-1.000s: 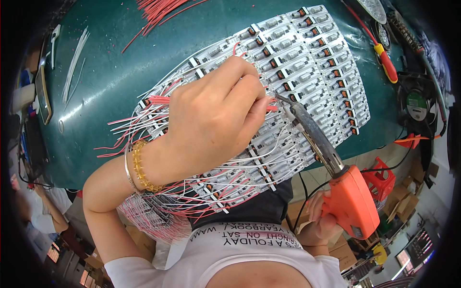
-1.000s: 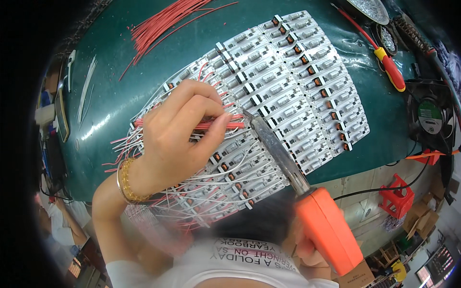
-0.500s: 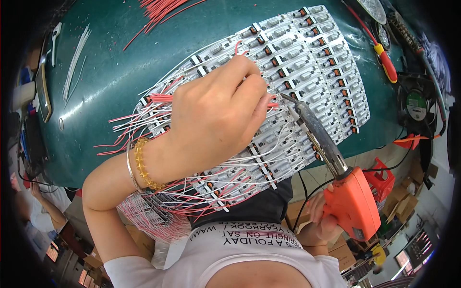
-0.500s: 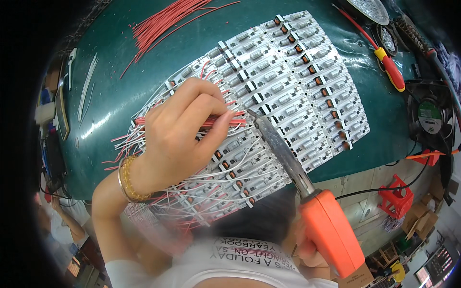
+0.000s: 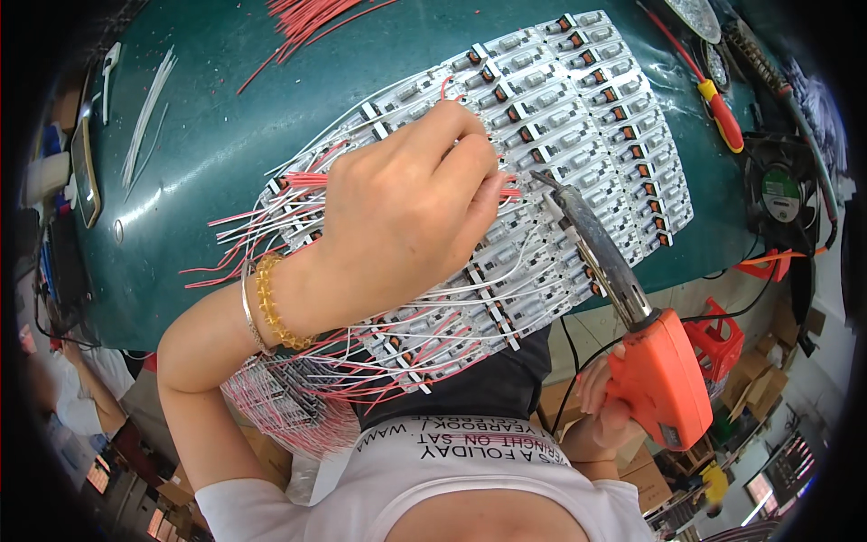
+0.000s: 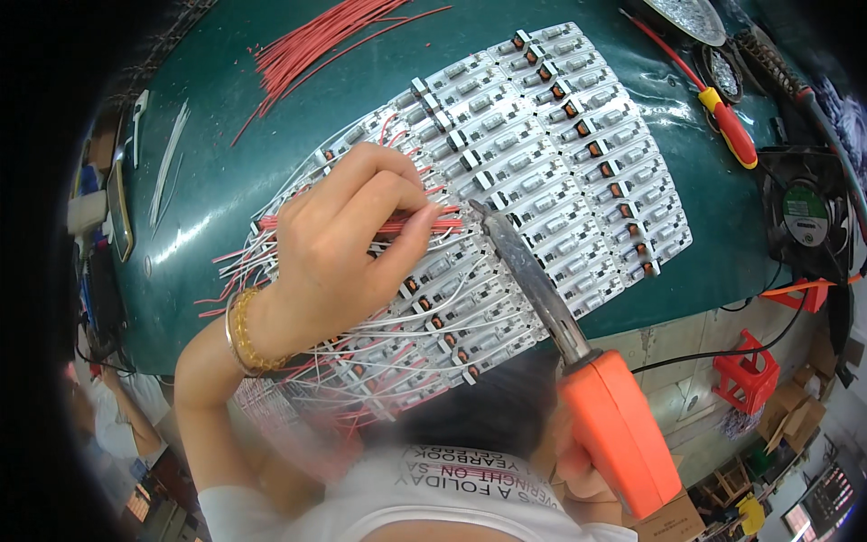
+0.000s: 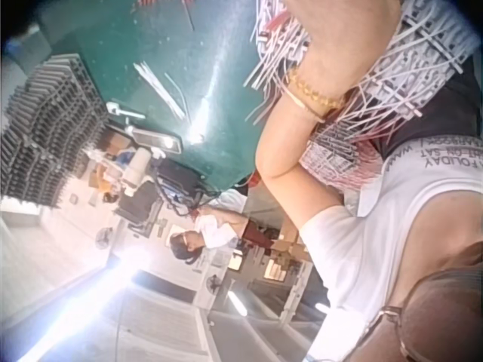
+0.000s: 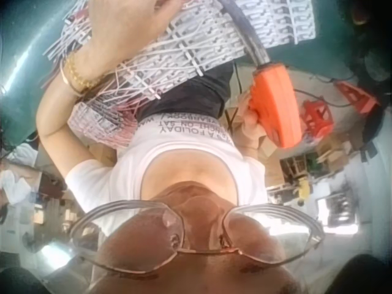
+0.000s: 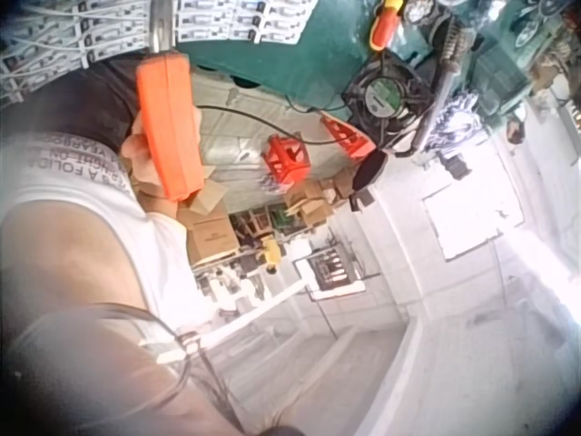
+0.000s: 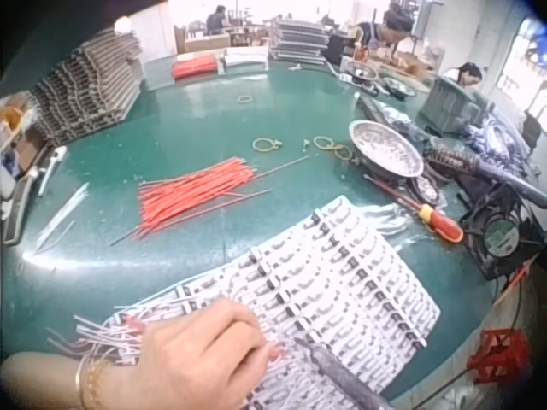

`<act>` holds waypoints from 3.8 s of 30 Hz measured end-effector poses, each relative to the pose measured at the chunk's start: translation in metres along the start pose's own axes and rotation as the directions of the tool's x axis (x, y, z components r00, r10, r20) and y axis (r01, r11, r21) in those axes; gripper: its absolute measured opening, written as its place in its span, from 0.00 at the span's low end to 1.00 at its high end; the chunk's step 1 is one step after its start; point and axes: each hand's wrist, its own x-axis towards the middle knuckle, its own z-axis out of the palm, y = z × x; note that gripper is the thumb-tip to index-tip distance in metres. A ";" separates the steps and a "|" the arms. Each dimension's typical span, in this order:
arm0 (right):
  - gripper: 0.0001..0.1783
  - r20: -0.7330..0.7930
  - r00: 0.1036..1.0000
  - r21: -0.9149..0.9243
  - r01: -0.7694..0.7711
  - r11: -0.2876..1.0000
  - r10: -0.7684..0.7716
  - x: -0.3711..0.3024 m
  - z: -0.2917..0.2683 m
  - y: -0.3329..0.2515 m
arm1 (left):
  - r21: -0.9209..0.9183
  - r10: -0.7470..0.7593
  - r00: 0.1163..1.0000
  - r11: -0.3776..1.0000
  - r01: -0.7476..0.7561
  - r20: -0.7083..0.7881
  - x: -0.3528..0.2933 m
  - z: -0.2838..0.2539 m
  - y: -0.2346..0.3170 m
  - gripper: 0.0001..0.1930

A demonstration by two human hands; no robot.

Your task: The person uses a soldering iron to attach red and white wires to a grid of electronic components on a workbench. They repeatedly pick up individual wires, position them on the component terminals, and apply the soldering iron to secure the connections.

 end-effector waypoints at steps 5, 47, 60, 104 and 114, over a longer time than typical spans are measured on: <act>0.47 0.023 0.997 0.052 0.077 0.996 -0.078 0.009 0.001 0.004 | -0.001 -0.009 1.000 1.000 0.009 0.005 0.000 -0.001 0.001 0.07; 0.44 -0.240 0.971 0.006 -0.014 1.000 0.015 -0.027 -0.010 0.021 | -0.177 -0.031 0.978 0.982 0.069 0.208 0.006 -0.020 0.010 0.06; 0.43 -0.176 0.984 0.037 0.028 0.999 -0.021 -0.017 0.005 0.000 | -0.105 -0.001 0.957 0.994 0.033 0.291 0.007 -0.026 0.003 0.08; 0.21 0.010 1.000 0.145 -0.004 0.989 0.003 -0.020 -0.006 0.005 | 0.053 -0.073 0.991 0.996 0.068 0.110 -0.013 -0.008 0.033 0.08; 0.43 0.125 0.972 -0.152 0.219 0.964 -0.201 -0.026 -0.028 0.013 | 0.073 -0.017 0.995 0.997 0.010 0.095 -0.013 -0.005 0.031 0.08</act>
